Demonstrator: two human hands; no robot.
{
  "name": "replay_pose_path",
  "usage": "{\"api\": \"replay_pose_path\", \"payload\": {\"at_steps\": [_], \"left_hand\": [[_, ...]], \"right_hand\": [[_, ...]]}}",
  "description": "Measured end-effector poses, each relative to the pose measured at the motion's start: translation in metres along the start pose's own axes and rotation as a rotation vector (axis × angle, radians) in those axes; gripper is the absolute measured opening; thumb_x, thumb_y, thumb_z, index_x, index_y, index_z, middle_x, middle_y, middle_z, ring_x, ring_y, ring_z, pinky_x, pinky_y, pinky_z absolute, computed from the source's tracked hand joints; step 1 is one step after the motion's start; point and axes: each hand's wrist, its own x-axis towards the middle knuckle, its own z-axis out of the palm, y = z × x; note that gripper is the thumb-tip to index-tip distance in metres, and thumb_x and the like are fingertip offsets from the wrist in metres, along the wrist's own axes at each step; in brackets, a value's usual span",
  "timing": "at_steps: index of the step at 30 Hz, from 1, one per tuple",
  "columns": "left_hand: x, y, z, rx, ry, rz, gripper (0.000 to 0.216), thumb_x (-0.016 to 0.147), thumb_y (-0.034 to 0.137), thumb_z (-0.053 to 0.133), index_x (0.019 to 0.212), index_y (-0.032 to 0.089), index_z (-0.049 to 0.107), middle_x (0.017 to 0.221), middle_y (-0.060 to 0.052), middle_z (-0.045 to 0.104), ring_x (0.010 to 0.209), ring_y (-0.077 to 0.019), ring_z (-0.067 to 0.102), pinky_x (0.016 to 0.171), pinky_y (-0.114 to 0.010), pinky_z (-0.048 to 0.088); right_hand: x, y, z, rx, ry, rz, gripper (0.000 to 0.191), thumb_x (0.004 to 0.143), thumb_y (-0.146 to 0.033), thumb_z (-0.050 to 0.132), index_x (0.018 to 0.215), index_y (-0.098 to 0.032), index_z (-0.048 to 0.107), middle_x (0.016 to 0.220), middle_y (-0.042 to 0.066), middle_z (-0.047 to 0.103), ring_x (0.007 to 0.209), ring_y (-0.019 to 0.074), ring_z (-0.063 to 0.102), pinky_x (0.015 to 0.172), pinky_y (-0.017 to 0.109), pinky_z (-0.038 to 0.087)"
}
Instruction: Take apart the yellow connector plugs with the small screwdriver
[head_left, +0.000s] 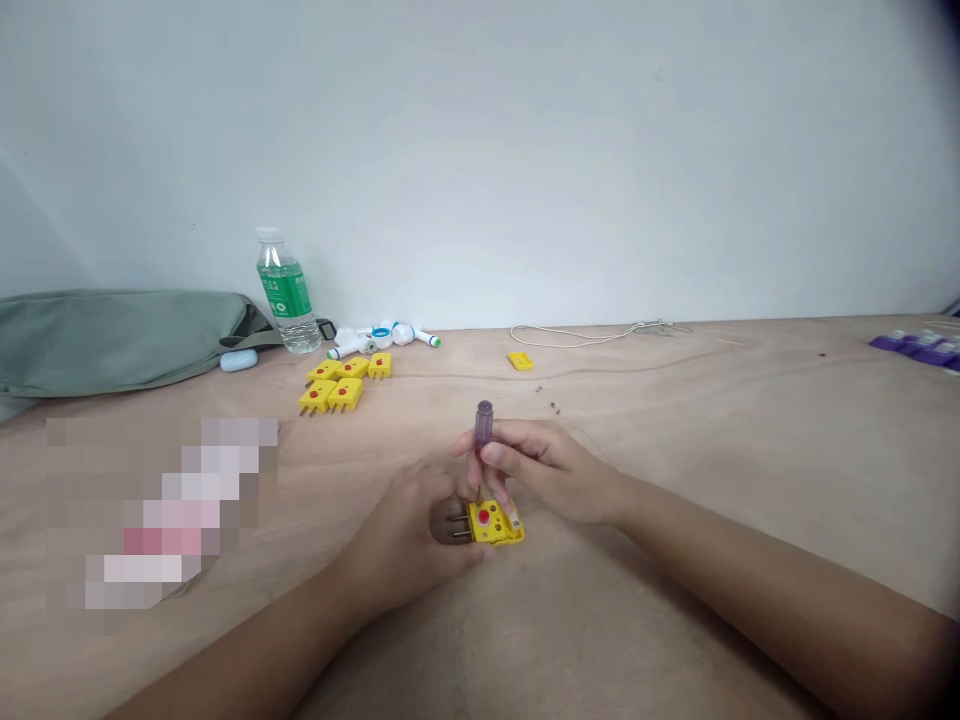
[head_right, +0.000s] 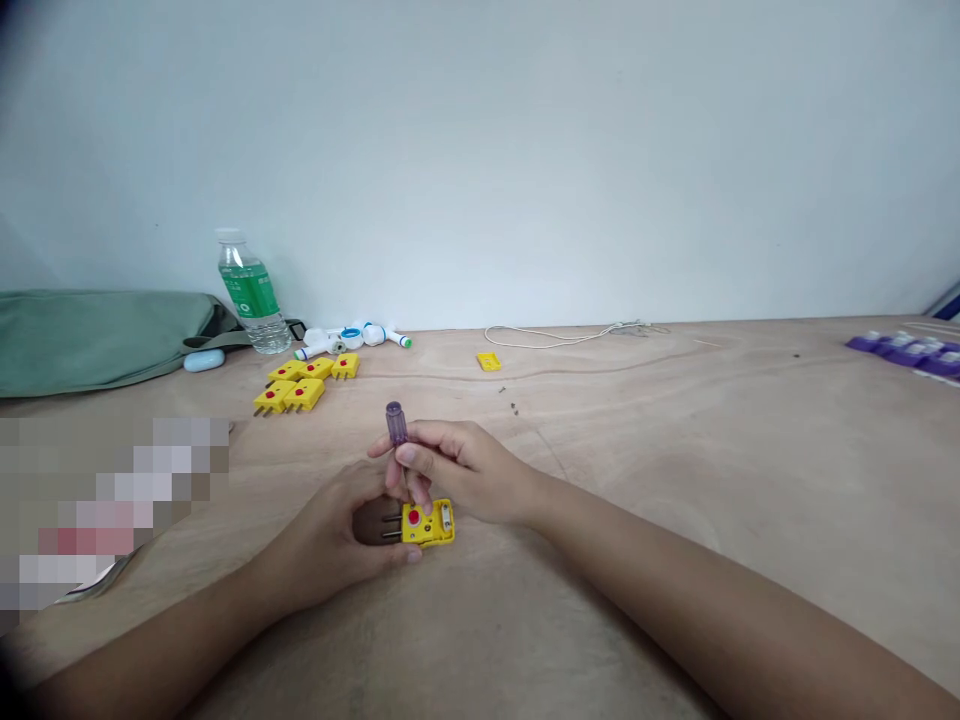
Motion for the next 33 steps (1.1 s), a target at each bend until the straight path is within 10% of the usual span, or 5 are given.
{"api": "replay_pose_path", "payload": {"at_steps": [8,15,21,25,33], "left_hand": [[-0.002,-0.002,0.0,0.116,0.0,-0.058,0.029,0.067,0.027,0.073,0.095,0.025,0.065,0.102,0.001,0.068,0.093,-0.02,0.061,0.084,-0.027,0.042],[-0.003,-0.003,0.001,0.137,0.004,-0.062,0.027,0.066,0.029,0.073,0.09,0.023,0.064,0.1,0.001,0.068,0.092,-0.0198,0.061,0.085,-0.028,0.041],[-0.002,-0.002,0.0,0.18,-0.002,-0.081,0.026,0.066,0.031,0.073,0.088,0.023,0.063,0.094,0.001,0.067,0.088,-0.0206,0.06,0.082,-0.028,0.042],[-0.002,-0.002,0.0,0.161,0.001,-0.076,0.024,0.066,0.03,0.072,0.085,0.022,0.06,0.094,0.001,0.067,0.089,-0.0205,0.06,0.08,-0.027,0.043],[-0.002,-0.002,0.002,0.114,0.022,-0.064,0.026,0.066,0.028,0.072,0.088,0.022,0.062,0.092,0.001,0.067,0.087,-0.0201,0.06,0.079,-0.029,0.044]], "right_hand": [[0.001,0.01,0.005,0.25,0.157,0.155,0.036,0.06,-0.024,0.079,0.066,-0.016,0.045,0.055,-0.006,0.059,0.043,0.004,0.052,0.042,0.015,0.043],[-0.003,0.01,0.006,0.175,0.286,0.129,0.032,0.065,-0.029,0.075,0.058,-0.015,0.046,0.06,-0.001,0.065,0.048,0.007,0.057,0.046,0.019,0.048],[-0.009,0.01,0.005,-0.102,0.178,0.029,0.018,0.085,-0.027,0.053,0.097,-0.014,0.058,0.082,0.006,0.068,0.061,0.0088,0.061,0.06,0.023,0.052],[-0.011,0.008,0.007,-0.238,0.218,-0.033,0.064,0.087,-0.019,0.049,0.14,-0.026,0.016,0.083,0.002,0.067,0.06,0.0101,0.061,0.057,0.024,0.051],[-0.011,0.002,0.01,-0.623,0.335,-0.324,0.055,0.08,-0.02,0.059,0.13,-0.029,0.037,0.096,0.004,0.06,0.061,0.0102,0.059,0.062,0.027,0.052]]}}
